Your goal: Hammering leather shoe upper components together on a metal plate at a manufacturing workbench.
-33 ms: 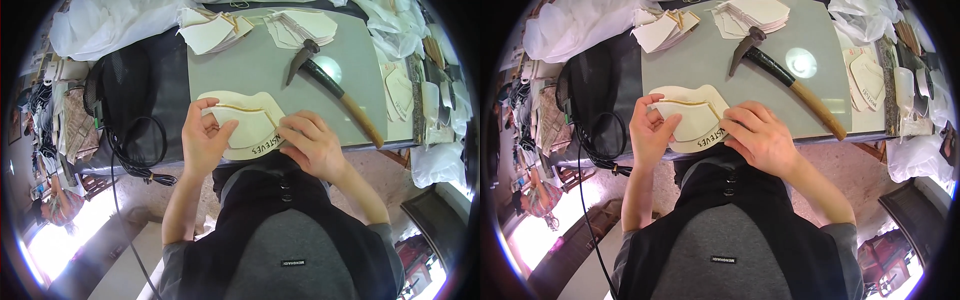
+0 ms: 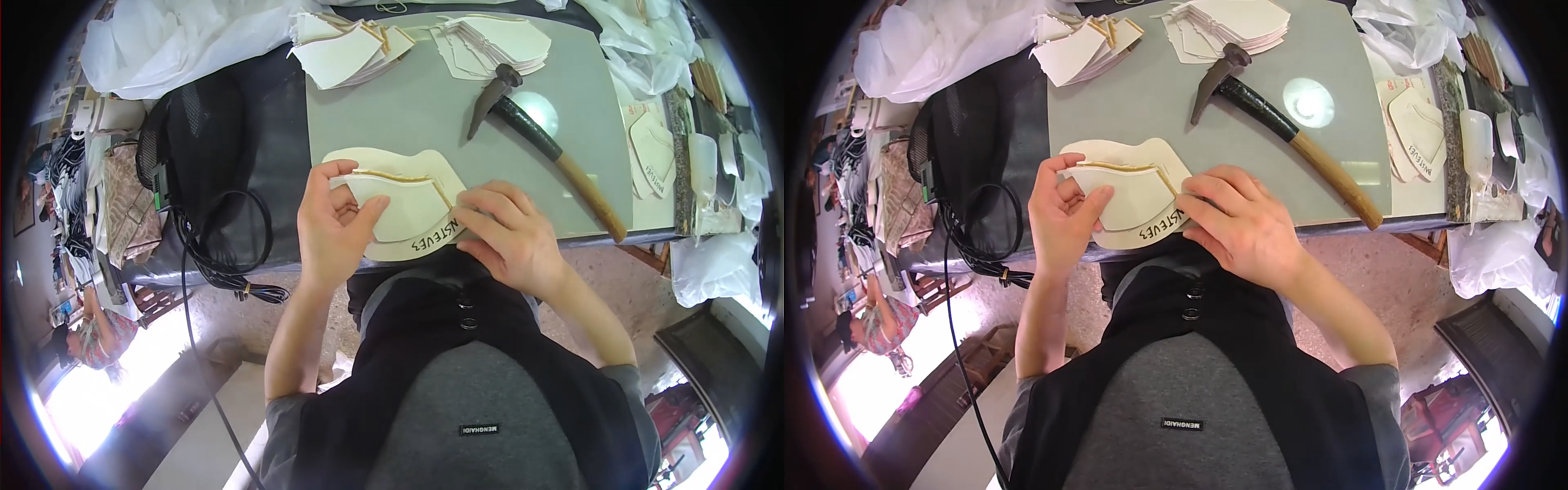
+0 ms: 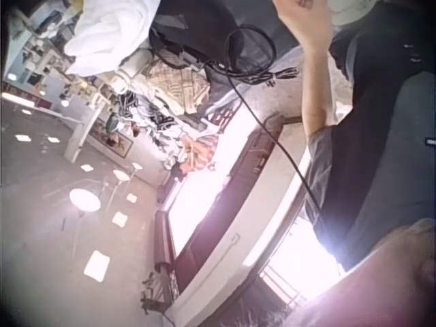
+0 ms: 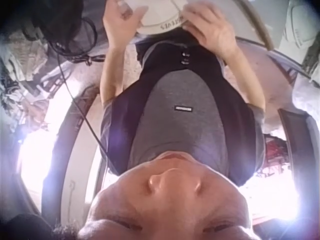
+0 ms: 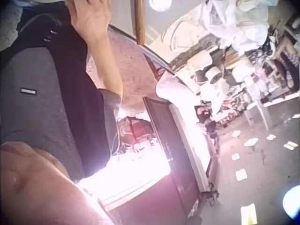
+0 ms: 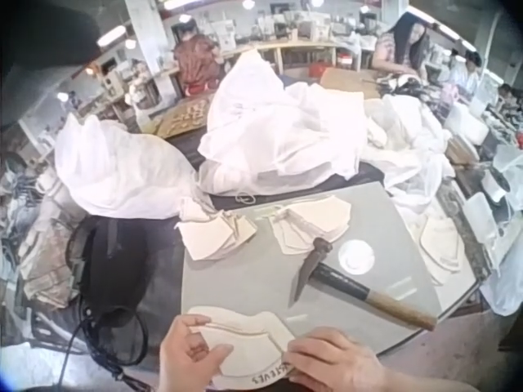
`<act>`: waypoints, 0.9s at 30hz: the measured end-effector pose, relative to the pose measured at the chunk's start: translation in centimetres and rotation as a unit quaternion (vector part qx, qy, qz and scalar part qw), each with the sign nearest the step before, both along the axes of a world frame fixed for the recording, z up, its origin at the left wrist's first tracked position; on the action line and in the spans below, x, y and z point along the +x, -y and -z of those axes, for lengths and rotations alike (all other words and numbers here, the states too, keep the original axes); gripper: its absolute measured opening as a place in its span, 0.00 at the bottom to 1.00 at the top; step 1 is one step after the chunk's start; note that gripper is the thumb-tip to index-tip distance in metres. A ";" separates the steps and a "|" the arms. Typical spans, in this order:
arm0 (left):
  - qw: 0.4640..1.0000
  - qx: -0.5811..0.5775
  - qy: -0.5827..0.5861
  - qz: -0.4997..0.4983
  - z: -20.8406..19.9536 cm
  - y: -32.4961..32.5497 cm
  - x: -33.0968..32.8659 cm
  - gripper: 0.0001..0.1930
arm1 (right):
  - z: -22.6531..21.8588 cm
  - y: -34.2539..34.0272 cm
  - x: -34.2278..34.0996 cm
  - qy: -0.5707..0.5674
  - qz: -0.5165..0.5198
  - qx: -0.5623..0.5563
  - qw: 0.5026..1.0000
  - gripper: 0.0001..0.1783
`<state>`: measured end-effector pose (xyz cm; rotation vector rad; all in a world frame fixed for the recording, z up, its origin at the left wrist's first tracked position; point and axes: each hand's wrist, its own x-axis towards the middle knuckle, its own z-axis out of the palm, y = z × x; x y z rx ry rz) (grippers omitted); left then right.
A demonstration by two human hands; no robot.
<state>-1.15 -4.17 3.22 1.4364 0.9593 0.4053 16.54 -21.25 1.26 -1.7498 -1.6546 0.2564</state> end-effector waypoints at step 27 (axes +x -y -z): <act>0.988 0.138 -0.072 0.024 0.0 0.0 -0.7 0.27 | -2.0 -0.8 -1.9 0.151 -0.010 -0.116 0.982 0.32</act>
